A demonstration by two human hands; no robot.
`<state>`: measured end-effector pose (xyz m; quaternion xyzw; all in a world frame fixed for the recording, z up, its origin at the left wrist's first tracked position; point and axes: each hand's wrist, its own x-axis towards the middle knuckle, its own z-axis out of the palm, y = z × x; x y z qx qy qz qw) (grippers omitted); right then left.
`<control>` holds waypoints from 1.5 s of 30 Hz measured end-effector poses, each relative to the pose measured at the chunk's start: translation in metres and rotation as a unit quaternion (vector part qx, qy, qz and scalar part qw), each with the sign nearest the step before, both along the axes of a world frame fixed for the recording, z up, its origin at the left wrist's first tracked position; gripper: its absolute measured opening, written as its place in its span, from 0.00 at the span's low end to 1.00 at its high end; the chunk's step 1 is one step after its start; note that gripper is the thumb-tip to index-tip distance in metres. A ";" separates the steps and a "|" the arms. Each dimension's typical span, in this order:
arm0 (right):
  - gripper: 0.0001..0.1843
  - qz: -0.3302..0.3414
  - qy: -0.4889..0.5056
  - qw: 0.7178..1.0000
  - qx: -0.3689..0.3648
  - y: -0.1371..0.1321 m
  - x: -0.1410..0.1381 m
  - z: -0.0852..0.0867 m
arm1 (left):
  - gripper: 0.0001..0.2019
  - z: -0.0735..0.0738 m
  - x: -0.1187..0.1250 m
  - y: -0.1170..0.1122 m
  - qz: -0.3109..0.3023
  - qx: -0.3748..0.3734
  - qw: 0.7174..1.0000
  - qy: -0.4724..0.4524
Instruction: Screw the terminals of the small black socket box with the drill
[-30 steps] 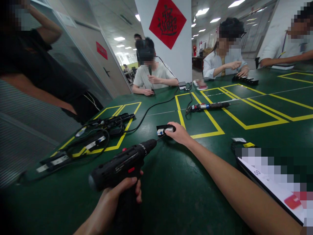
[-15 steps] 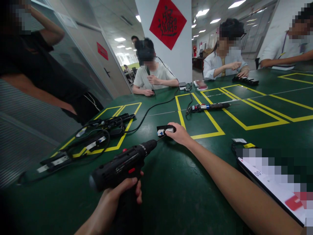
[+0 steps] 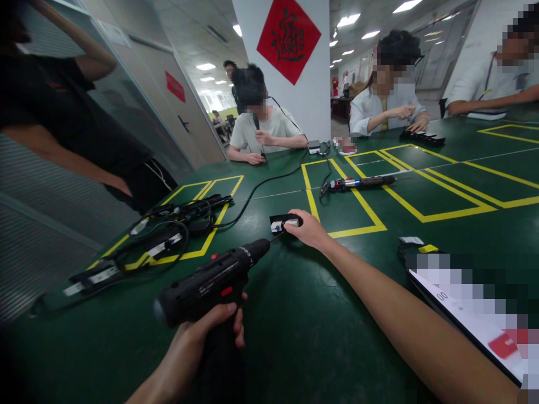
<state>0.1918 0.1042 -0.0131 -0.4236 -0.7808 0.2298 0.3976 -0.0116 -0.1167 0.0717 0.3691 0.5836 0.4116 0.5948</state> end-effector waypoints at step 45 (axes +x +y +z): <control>0.17 0.000 0.001 1.000 -0.003 -0.002 -0.001 0.003 | 0.15 0.005 0.001 0.001 -0.012 -0.018 0.999 -0.026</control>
